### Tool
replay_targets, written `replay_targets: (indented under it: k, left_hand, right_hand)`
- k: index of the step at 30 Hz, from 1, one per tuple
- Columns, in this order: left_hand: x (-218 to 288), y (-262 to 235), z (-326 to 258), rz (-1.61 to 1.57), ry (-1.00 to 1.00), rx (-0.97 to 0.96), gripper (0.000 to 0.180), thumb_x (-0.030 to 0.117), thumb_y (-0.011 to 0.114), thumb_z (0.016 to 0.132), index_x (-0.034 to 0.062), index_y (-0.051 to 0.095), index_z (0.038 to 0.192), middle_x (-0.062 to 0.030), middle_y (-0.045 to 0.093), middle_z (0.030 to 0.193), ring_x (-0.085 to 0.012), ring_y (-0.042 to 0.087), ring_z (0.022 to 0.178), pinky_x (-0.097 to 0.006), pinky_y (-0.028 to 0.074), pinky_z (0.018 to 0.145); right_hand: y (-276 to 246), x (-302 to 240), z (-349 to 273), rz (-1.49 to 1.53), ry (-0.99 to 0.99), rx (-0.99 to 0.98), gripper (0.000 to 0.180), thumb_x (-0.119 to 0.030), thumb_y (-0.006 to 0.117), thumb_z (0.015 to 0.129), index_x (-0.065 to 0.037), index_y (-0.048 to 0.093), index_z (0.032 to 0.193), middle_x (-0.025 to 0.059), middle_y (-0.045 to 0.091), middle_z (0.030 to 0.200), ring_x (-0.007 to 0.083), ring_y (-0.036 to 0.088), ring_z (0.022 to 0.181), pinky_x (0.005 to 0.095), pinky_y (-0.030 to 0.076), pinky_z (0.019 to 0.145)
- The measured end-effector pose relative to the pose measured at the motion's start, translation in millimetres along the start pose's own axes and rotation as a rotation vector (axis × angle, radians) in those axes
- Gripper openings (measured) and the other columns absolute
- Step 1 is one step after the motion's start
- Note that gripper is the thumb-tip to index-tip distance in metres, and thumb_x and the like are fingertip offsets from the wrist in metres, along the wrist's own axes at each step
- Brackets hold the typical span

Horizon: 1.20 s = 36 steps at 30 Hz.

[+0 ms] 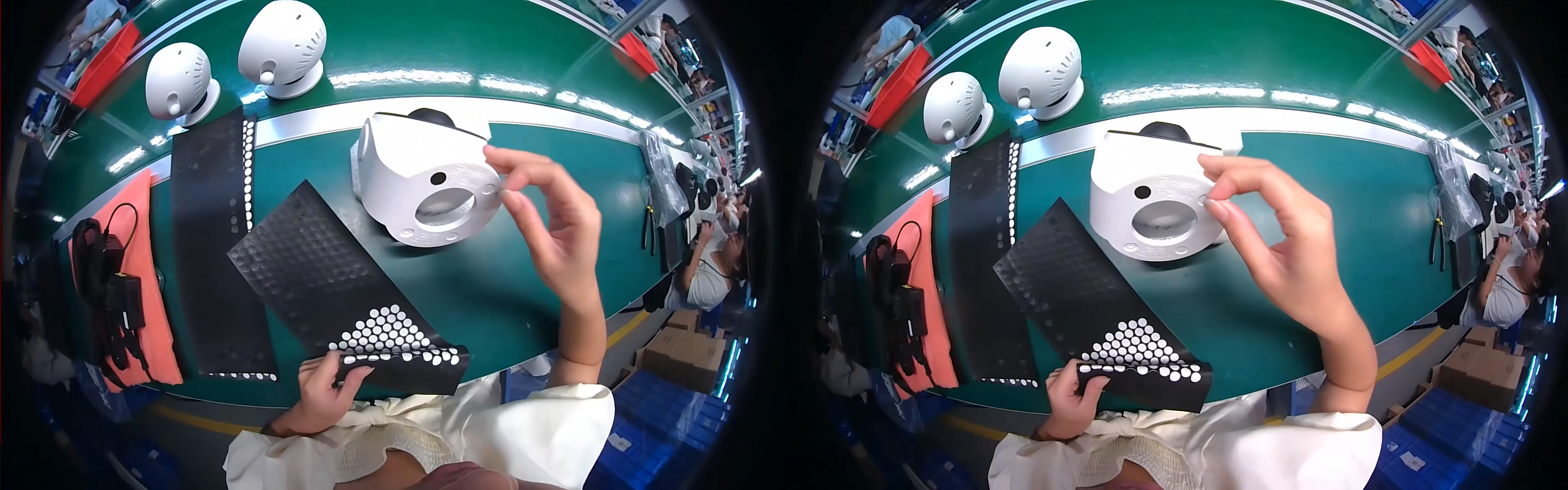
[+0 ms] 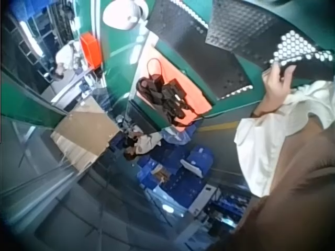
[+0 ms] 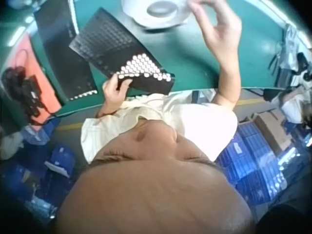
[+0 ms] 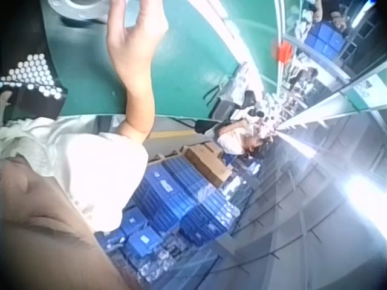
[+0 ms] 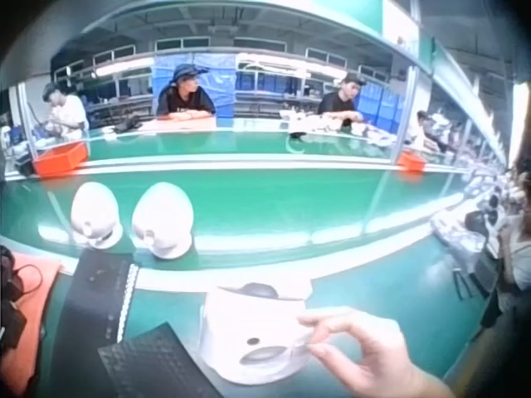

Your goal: Assembling the outer housings for dome-style security cameras by applying adhesive pads and organizing components.

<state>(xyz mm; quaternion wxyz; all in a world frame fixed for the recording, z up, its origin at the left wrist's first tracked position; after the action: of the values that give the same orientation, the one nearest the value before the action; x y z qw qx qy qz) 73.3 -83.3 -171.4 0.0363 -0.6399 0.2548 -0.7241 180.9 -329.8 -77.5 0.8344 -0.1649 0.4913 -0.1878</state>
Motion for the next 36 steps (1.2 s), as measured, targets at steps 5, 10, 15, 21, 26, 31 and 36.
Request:
replay_targets:
  k: [5,10,15,21,26,31,36]
  left_hand:
    - [2.6,1.0,1.3,0.004,0.028,0.0,0.018,0.006,0.065,0.073,-0.0049,0.052,0.08,-0.0107,0.06,0.063,-0.0239,0.059,0.051,-0.028,0.043,0.047]
    - [-3.4,2.4,-0.6,-0.04,-0.065,0.023,0.016,0.007,0.065,0.073,-0.003,0.052,0.078,-0.0104,0.06,0.063,-0.0235,0.059,0.052,-0.027,0.043,0.048]
    - [-2.9,1.4,-4.3,-0.023,-0.049,0.018,0.017,0.007,0.065,0.073,-0.003,0.052,0.077,-0.01,0.059,0.062,-0.0234,0.059,0.051,-0.027,0.043,0.048]
    - [2.7,-5.1,-7.1,0.029,-0.065,0.089,0.017,0.007,0.066,0.072,-0.0021,0.052,0.074,-0.0101,0.059,0.062,-0.0236,0.059,0.051,-0.028,0.043,0.049]
    - [10.9,-7.7,2.1,0.042,0.078,0.17,0.019,0.005,0.068,0.07,-0.0007,0.05,0.067,-0.008,0.056,0.058,-0.0216,0.055,0.045,-0.027,0.04,0.043]
    - [9.5,-6.1,4.3,0.045,0.171,0.237,0.027,0.006,0.069,0.07,-0.0011,0.045,0.06,-0.0054,0.054,0.051,-0.0151,0.049,0.038,-0.024,0.037,0.039]
    - [13.2,-4.9,0.9,0.08,0.287,0.293,0.027,0.006,0.07,0.069,-0.0003,0.046,0.059,-0.0068,0.054,0.052,-0.0164,0.05,0.038,-0.025,0.039,0.039]
  right_hand:
    - [0.1,5.9,-2.2,-0.065,0.012,0.048,0.01,0.005,0.057,0.075,0.001,0.058,0.083,0.0125,0.061,0.095,0.0213,0.061,0.085,0.0275,0.047,0.073]
    - [2.0,4.6,-5.3,-0.195,-0.089,0.006,0.013,0.006,0.058,0.072,0.001,0.059,0.084,0.0129,0.061,0.093,0.0204,0.061,0.08,0.0266,0.048,0.068]
    - [10.2,0.5,-17.5,-0.527,-0.459,0.126,0.021,0.008,0.062,0.065,0.005,0.059,0.086,0.0155,0.061,0.091,0.0246,0.062,0.075,0.0286,0.051,0.061]
    - [21.6,-5.0,-29.5,-0.885,-0.461,-0.007,0.035,-0.012,0.061,0.073,0.004,0.057,0.104,0.0192,0.052,0.11,0.0284,0.056,0.092,0.0336,0.045,0.071]
    - [11.3,-33.0,-43.9,-0.483,-0.194,-0.014,0.044,-0.008,0.065,0.069,0.0,0.053,0.111,0.0167,0.052,0.105,0.0275,0.052,0.091,0.0324,0.041,0.074]
    - [56.0,-41.5,-60.3,-0.149,-0.133,-0.577,0.024,-0.007,0.067,0.065,-0.002,0.059,0.088,0.0073,0.051,0.079,0.0225,0.047,0.068,0.0306,0.035,0.059]
    - [71.1,-49.1,-66.9,-0.011,-0.086,-0.577,0.024,-0.011,0.071,0.064,-0.006,0.062,0.086,0.0031,0.05,0.07,0.0181,0.047,0.063,0.0285,0.031,0.055]
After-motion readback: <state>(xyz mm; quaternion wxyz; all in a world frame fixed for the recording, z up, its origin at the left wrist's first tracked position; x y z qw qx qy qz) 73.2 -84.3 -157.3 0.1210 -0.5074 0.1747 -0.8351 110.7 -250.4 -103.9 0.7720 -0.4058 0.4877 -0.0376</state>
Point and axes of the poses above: each hand's wrist, its own z-axis towards the middle knuckle, its own y-axis out of the palm, x = y × z, the point moved 4 cm from there along z, towards the middle knuckle
